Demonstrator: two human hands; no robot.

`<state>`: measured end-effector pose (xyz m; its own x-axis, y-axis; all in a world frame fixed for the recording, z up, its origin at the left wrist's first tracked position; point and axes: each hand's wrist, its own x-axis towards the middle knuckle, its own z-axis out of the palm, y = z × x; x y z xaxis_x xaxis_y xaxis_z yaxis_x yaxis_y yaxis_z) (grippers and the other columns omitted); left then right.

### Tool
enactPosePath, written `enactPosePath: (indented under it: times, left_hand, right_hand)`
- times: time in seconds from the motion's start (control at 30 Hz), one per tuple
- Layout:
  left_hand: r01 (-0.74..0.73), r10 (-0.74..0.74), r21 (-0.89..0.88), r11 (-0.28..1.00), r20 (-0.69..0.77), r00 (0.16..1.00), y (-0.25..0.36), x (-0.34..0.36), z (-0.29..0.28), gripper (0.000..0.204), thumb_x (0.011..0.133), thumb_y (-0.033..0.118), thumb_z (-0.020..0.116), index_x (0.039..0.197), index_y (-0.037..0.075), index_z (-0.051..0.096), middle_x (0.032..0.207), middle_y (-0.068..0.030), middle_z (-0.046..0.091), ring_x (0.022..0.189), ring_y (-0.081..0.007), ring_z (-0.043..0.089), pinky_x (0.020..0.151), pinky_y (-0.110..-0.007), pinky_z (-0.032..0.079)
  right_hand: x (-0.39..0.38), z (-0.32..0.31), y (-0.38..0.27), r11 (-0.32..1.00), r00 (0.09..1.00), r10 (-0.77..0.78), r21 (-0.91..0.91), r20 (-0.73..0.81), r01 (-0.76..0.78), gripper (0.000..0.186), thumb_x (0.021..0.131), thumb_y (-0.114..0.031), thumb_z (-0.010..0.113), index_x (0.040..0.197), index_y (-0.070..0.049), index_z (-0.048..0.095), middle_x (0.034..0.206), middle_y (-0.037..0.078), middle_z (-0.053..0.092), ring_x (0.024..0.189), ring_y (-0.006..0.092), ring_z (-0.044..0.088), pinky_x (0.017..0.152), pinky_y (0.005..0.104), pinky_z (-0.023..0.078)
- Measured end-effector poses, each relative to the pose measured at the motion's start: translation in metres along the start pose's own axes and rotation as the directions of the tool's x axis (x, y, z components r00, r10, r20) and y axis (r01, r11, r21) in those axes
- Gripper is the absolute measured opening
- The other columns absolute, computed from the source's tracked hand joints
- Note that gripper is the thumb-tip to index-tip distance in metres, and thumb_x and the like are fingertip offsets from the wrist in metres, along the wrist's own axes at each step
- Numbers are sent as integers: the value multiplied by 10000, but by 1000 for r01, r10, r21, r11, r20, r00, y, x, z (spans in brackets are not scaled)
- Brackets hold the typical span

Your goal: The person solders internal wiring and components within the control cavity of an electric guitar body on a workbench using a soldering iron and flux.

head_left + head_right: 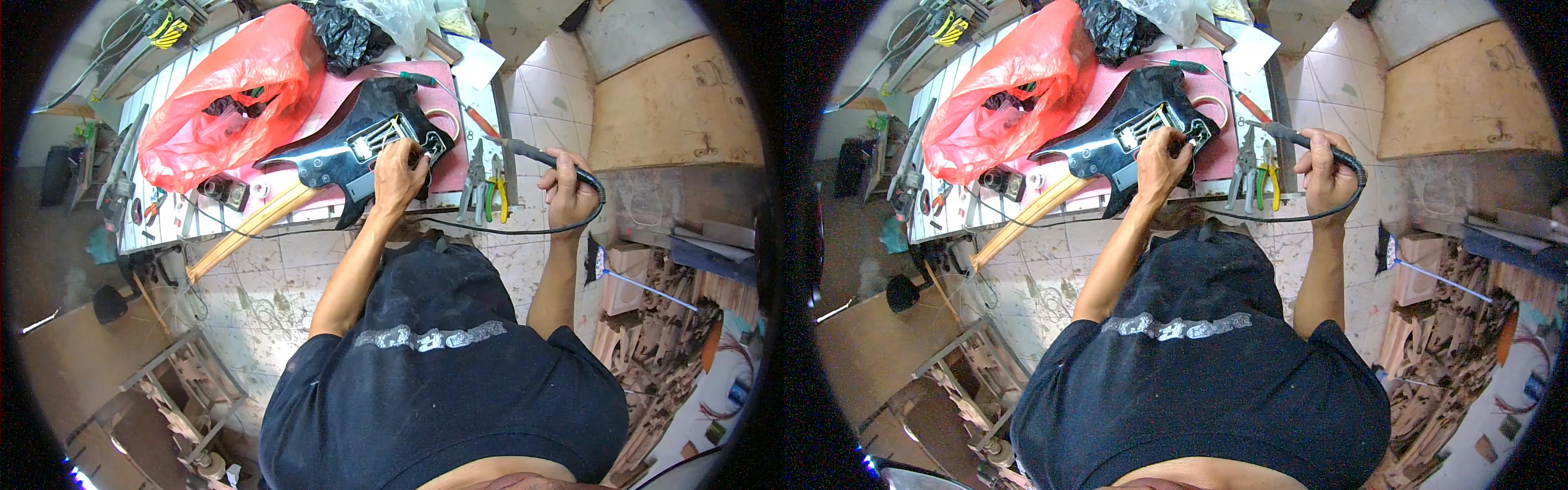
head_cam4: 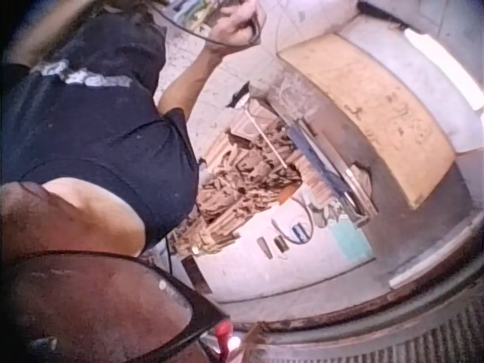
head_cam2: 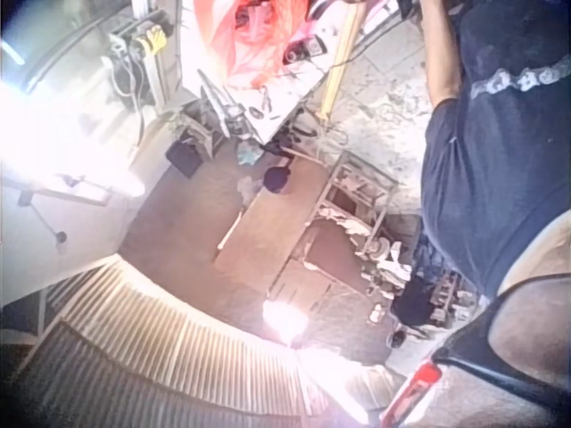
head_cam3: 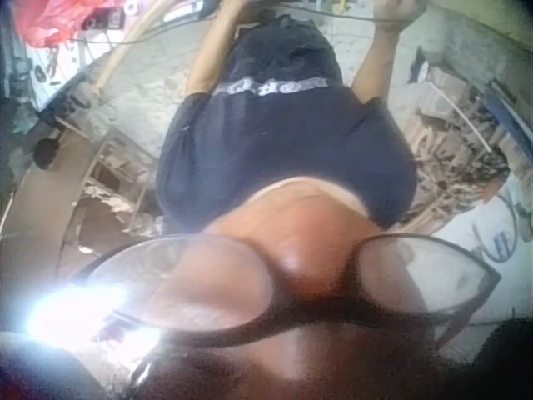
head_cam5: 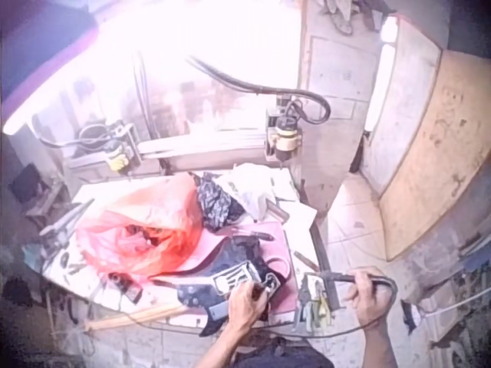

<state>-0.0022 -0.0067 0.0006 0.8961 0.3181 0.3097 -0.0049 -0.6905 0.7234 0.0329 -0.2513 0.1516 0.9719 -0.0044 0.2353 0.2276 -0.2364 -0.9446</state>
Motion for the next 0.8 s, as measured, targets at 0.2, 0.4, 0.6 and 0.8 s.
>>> enactPosePath:
  times: [0.2,0.4,0.6,0.8]
  left_hand:
    - [-9,6,-108,994,-20,1000,1,-5,-9,242,819,131,794,1012,25,694,965,-144,702,862,-287,686,785,-381,543]
    - [-51,50,-65,997,-15,999,3,-6,-10,257,849,143,775,1063,17,706,963,-145,706,858,-296,688,786,-390,544]
    - [-121,123,66,991,-43,991,5,-5,-15,127,862,142,764,936,41,742,880,-136,685,864,-330,654,790,-434,506]
    - [-127,135,141,982,-52,989,6,-6,-17,110,862,172,768,883,66,749,838,-118,677,852,-322,641,781,-443,474]
  right_hand:
    - [-2,0,4,1000,1000,1,7,-12,-1,290,1055,-228,554,1052,10,719,604,25,596,489,30,418,464,205,317]
    - [-5,0,3,1000,1000,-15,9,-10,15,282,1056,-221,550,1045,8,716,616,22,595,498,27,419,472,203,323]
    - [-10,-6,8,1000,1000,-5,16,-26,6,277,1057,-214,546,1048,7,713,616,18,591,504,27,418,480,202,319]
    - [-14,-10,7,1000,999,-19,7,-40,19,277,1061,-209,539,1046,7,711,610,17,583,506,29,416,483,203,319]
